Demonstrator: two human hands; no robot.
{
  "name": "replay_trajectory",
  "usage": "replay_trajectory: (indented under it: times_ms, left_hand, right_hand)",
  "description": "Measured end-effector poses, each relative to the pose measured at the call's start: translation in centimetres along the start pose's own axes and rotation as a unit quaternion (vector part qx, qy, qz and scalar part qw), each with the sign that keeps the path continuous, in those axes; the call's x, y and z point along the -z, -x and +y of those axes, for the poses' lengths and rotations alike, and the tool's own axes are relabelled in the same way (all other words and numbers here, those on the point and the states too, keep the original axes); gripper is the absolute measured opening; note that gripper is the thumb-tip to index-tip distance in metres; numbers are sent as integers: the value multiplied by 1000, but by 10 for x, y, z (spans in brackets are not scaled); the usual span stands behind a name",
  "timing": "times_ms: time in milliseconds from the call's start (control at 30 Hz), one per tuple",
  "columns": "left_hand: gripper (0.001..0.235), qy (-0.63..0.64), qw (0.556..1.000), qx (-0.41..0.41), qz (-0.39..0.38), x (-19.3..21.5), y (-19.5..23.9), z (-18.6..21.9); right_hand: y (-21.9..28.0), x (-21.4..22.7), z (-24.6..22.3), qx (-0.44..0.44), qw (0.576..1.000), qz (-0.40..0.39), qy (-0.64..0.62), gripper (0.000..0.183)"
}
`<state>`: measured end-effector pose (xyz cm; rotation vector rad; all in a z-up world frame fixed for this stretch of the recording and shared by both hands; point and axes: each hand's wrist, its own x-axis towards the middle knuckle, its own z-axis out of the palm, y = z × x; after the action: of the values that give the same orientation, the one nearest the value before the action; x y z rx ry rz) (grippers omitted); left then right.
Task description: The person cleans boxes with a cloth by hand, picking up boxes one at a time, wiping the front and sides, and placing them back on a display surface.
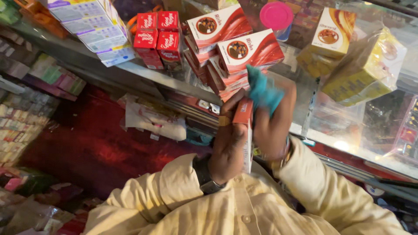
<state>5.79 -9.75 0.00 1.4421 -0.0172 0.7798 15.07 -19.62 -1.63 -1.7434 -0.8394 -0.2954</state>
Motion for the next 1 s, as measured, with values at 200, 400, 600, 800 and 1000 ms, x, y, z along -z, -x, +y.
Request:
replay_trajectory:
  times_ms: [200, 400, 600, 800, 1000]
  left_hand:
    - [65, 326, 938, 118, 18, 19, -11, -15]
    - [68, 213, 973, 84, 38, 17, -19, 12]
    - [67, 203, 958, 165, 120, 37, -17, -4]
    - [71, 295, 917, 200, 179, 37, -28, -3]
    - [71, 426, 886, 136, 123, 70, -41, 7]
  right_hand:
    - [5, 7, -18, 208, 971, -120, -9, 48]
    - [-26, -12, -24, 81, 995, -13, 49, 39]
    - [-17, 3, -41, 237, 939, -241, -61, 42]
    - [-24, -25, -23, 109, 987, -108, -38, 38]
    - [4, 2, -25, 200, 923, -284, -168, 34]
